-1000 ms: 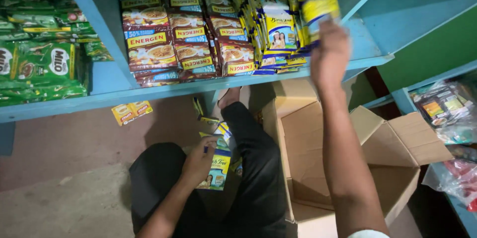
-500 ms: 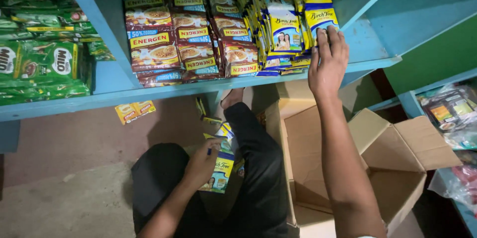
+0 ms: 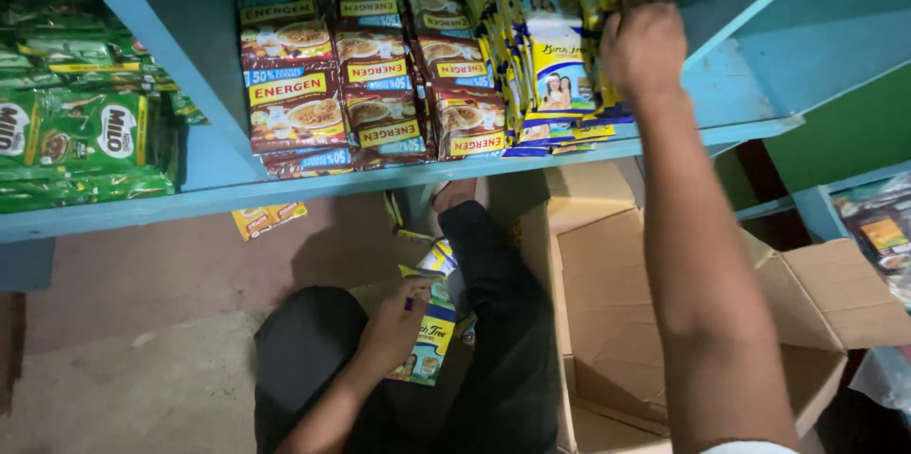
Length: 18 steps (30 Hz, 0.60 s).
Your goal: Organizing and arranging packets of milk powder and energy drinks on shelves and in boxes.
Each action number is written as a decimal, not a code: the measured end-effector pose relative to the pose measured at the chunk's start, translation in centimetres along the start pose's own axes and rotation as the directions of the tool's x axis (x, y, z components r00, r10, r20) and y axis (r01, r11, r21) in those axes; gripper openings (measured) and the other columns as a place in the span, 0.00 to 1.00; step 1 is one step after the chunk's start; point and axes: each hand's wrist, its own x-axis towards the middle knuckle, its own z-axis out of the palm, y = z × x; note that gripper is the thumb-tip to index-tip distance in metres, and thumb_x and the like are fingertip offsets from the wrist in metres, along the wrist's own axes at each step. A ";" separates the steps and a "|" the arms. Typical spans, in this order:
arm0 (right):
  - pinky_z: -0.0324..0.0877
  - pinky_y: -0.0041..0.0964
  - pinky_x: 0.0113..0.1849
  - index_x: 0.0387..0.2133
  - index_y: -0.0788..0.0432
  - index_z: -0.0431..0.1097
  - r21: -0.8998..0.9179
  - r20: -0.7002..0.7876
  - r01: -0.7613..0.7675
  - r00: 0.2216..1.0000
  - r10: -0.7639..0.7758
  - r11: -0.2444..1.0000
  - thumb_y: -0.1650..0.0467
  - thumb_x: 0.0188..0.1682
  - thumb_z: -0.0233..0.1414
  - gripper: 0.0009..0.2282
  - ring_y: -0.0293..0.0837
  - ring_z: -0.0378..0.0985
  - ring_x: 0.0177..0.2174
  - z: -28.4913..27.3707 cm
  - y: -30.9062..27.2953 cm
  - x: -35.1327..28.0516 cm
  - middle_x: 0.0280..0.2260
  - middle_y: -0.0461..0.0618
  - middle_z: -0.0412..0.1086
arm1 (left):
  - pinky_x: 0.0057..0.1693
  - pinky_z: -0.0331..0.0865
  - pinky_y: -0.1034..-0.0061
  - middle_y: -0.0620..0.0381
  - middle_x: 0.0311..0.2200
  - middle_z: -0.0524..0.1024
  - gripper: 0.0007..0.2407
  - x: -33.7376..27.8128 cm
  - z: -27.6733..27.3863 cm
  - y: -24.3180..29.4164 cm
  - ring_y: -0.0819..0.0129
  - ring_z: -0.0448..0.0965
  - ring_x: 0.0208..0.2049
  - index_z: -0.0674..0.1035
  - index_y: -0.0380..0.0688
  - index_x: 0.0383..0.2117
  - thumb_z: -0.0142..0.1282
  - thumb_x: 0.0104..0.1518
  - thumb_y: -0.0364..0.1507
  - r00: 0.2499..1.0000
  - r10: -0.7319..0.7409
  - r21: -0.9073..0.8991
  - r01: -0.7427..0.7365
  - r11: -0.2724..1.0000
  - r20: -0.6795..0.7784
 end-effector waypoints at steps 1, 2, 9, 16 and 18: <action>0.58 0.52 0.65 0.56 0.68 0.67 -0.107 0.128 -0.039 0.990 0.053 0.994 0.64 0.64 0.43 0.18 0.66 0.65 0.61 -0.4 -0.1 0.7 0.59 0.69 0.66 | 0.42 0.75 0.66 0.50 0.35 0.83 0.12 0.1 0.0 -0.2 0.61 0.85 0.34 0.76 0.50 0.50 0.48 0.63 0.34 0.997 0.081 -0.032 -0.082 0.996 -0.014; 0.58 0.53 0.65 0.55 0.69 0.68 -0.217 0.247 -0.062 0.962 0.116 0.974 0.61 0.66 0.39 0.21 0.67 0.65 0.61 -0.9 -0.1 1.4 0.59 0.70 0.66 | 0.41 0.75 0.66 0.51 0.36 0.82 0.12 0.2 0.0 -0.3 0.61 0.85 0.34 0.76 0.48 0.50 0.48 0.64 0.34 0.986 0.162 -0.062 -0.164 0.985 -0.029; 0.44 0.60 0.62 0.70 0.64 0.53 0.083 0.014 0.369 0.928 -0.371 0.926 0.65 0.53 0.46 0.31 0.70 0.52 0.64 0.4 1.7 2.7 0.66 0.74 0.53 | 0.31 0.73 0.63 0.47 0.26 0.82 0.12 -0.9 -0.8 4.2 0.63 0.82 0.23 0.77 0.57 0.51 0.45 0.65 0.35 0.963 -0.255 -0.075 0.262 0.962 0.083; 0.45 0.59 0.68 0.70 0.68 0.53 0.108 -0.143 0.289 0.951 -0.273 0.951 0.63 0.61 0.52 0.29 0.69 0.49 0.68 -2.8 -1.9 -3.9 0.69 0.71 0.51 | 0.36 0.71 0.61 0.42 0.28 0.78 0.15 0.4 0.5 -0.4 0.54 0.79 0.24 0.70 0.55 0.58 0.45 0.65 0.31 0.999 -0.004 -0.028 0.003 1.000 -0.036; 0.44 0.59 0.68 0.71 0.67 0.54 0.153 -0.250 0.283 0.938 -0.240 0.947 0.65 0.61 0.54 0.29 0.70 0.48 0.68 -4.7 -4.6 -9.2 0.69 0.71 0.52 | 0.40 0.72 0.61 0.41 0.30 0.79 0.18 0.2 0.3 -0.3 0.56 0.82 0.29 0.66 0.55 0.61 0.46 0.65 0.30 0.996 0.069 -0.006 -0.070 0.998 -0.054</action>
